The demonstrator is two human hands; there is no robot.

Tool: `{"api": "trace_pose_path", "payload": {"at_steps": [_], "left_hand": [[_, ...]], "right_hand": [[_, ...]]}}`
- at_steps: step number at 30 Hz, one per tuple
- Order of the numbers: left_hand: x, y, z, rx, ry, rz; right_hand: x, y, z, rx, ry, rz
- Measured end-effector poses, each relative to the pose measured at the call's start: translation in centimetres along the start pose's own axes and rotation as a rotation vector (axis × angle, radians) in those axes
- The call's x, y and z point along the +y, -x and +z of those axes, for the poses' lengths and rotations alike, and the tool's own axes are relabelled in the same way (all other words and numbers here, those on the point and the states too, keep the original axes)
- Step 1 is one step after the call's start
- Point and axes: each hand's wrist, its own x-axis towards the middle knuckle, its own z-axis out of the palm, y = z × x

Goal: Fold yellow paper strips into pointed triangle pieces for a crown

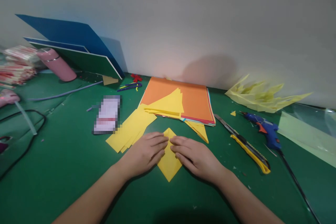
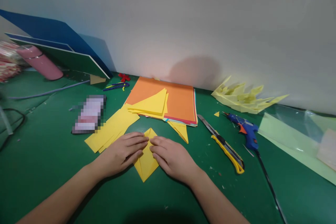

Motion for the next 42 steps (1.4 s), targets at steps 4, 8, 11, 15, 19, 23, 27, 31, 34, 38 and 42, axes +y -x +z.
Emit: {"api": "trace_pose_path", "payload": {"at_steps": [4,8,11,15,19,23,27,31,34,38,42], "left_hand": [[0.00,0.13,0.08,-0.041,-0.003,-0.007],[0.18,0.01,-0.04,-0.060,-0.028,0.020],[0.30,-0.10,-0.19,-0.056,-0.026,0.045],[0.33,-0.09,-0.19,-0.056,-0.015,0.041],[0.36,-0.01,-0.08,-0.066,-0.004,0.015],[0.38,0.06,-0.01,-0.068,-0.001,0.014],[0.29,0.24,0.12,-0.072,-0.003,0.003],[0.23,0.34,0.24,-0.077,-0.001,-0.007],[0.24,0.30,0.21,-0.080,0.013,-0.007],[0.25,0.34,0.17,-0.086,0.017,-0.007],[0.26,0.46,0.25,-0.089,-0.004,-0.009]], "right_hand": [[0.11,0.10,0.05,0.004,0.002,-0.013],[0.18,0.09,0.09,0.019,-0.011,-0.014],[0.23,0.10,0.06,0.030,-0.015,-0.020],[0.32,0.19,0.13,0.039,-0.022,-0.029],[0.34,0.21,0.17,0.042,-0.024,-0.042],[0.24,0.04,0.02,0.048,-0.036,-0.061],[0.26,-0.01,0.05,0.064,-0.041,-0.074],[0.45,0.10,0.24,0.063,-0.021,-0.085],[0.54,0.13,0.32,0.067,-0.005,-0.090],[0.55,0.10,0.32,0.077,0.009,-0.104],[0.52,0.05,0.26,0.087,0.001,-0.111]]}}
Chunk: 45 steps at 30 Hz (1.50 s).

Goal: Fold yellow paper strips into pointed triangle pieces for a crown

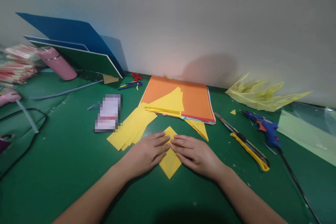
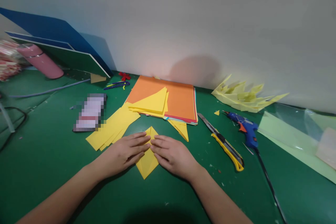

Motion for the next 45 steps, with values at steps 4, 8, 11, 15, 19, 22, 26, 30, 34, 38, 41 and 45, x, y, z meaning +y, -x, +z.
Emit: {"api": "trace_pose_path", "payload": {"at_steps": [4,8,11,15,19,22,26,30,34,38,41,45], "left_hand": [[0.1,0.0,0.0,0.013,-0.020,0.012],[0.3,-0.1,-0.1,0.011,-0.046,0.014],[0.5,-0.2,0.0,0.001,-0.043,0.002],[0.7,-0.7,0.0,0.004,-0.025,-0.022],[0.7,-1.0,0.2,0.037,-0.033,-0.014],[0.7,-1.1,0.4,0.049,-0.066,-0.010],[0.8,-1.1,0.5,0.058,-0.099,-0.009],[0.9,-1.0,0.5,0.047,-0.104,-0.006],[0.9,-0.9,0.6,0.041,-0.110,-0.009],[0.9,-0.9,0.6,0.042,-0.114,-0.012],[0.9,-1.0,0.5,0.043,-0.110,-0.004],[1.0,-1.1,0.4,0.042,-0.103,-0.009]], "right_hand": [[0.1,0.1,0.0,-0.015,-0.012,-0.001],[0.4,0.3,0.2,-0.032,-0.006,0.002],[0.3,0.2,0.3,-0.029,-0.009,-0.001],[0.0,-0.1,0.1,0.004,-0.041,0.016],[-0.2,-0.3,-0.1,0.027,-0.093,0.063],[-0.2,-0.4,-0.1,0.056,-0.093,0.126],[0.2,-0.8,0.3,0.113,0.039,0.251],[0.5,-1.2,0.6,0.056,0.098,0.281],[0.6,-1.2,0.7,0.024,0.115,0.289],[0.9,-1.0,0.6,-0.002,0.113,0.269],[1.3,-1.1,0.7,-0.022,0.117,0.251],[1.9,-1.9,0.9,-0.056,0.131,0.218]]}}
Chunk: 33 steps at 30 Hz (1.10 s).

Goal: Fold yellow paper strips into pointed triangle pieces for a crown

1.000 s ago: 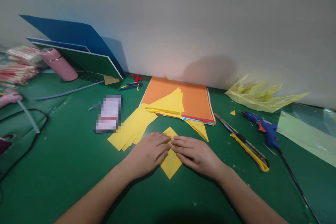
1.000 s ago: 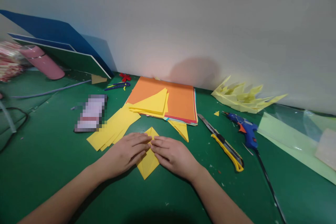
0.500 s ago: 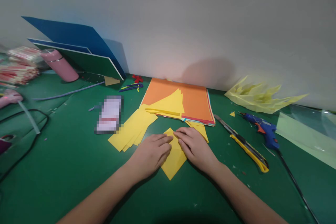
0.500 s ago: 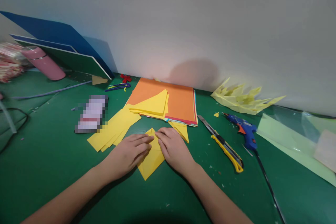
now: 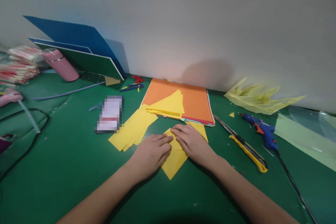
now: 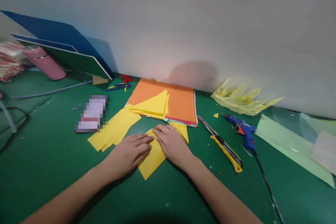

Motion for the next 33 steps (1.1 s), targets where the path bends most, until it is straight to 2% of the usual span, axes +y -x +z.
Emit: {"api": "trace_pose_path", "payload": {"at_steps": [5,11,20,29,33], "left_hand": [[0.0,0.1,0.1,-0.011,-0.007,-0.015],[-0.2,0.3,0.4,-0.031,0.010,-0.028],[0.1,0.2,0.3,-0.030,-0.034,-0.021],[0.4,0.0,0.3,-0.037,-0.087,-0.018],[0.3,-0.1,0.0,-0.058,-0.086,0.003]], "right_hand": [[0.2,-0.7,0.0,0.005,-0.053,0.026],[0.0,0.1,-0.2,0.134,-0.108,0.101],[-0.8,-0.9,0.4,0.007,0.075,0.034],[-0.6,-0.3,0.4,0.006,0.177,-0.052],[-0.8,-0.3,0.4,0.003,0.196,-0.047]]}}
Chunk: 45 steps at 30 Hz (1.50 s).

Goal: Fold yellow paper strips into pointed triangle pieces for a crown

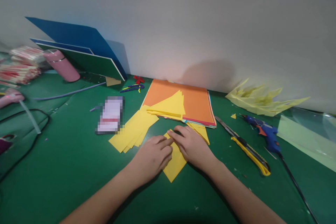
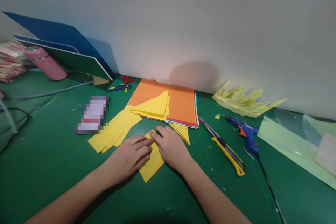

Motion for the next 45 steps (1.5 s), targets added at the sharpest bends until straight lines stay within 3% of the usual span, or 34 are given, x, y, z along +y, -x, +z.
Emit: {"api": "trace_pose_path", "payload": {"at_steps": [9,14,18,27,31,37,41,45], "left_hand": [[0.7,-0.1,-0.3,-0.063,-0.052,0.027],[1.6,0.0,-1.1,-0.092,-0.130,-0.173],[2.0,-0.2,-1.5,-0.154,-0.152,-0.201],[3.5,-0.4,-1.7,-0.371,-0.168,-0.461],[3.2,0.2,-1.5,-0.317,-0.174,-0.416],[1.6,0.7,-1.1,-0.077,-0.038,-0.197],[1.5,0.5,-0.8,-0.094,-0.141,-0.063],[1.5,0.4,-0.3,-0.073,-0.232,-0.183]], "right_hand": [[-0.6,-0.4,-0.2,-0.054,0.048,0.059],[-0.7,-0.1,-0.3,-0.077,0.081,0.057],[-0.8,0.0,-0.2,-0.067,0.076,0.062],[-0.9,-0.2,-0.3,-0.077,0.049,0.082],[-0.7,-0.1,-0.8,-0.067,-0.081,0.127],[0.5,0.8,-1.6,-0.087,-0.400,0.223],[0.8,0.9,-1.1,-0.045,-0.498,0.266],[0.8,0.9,-0.8,0.110,-0.683,0.388]]}}
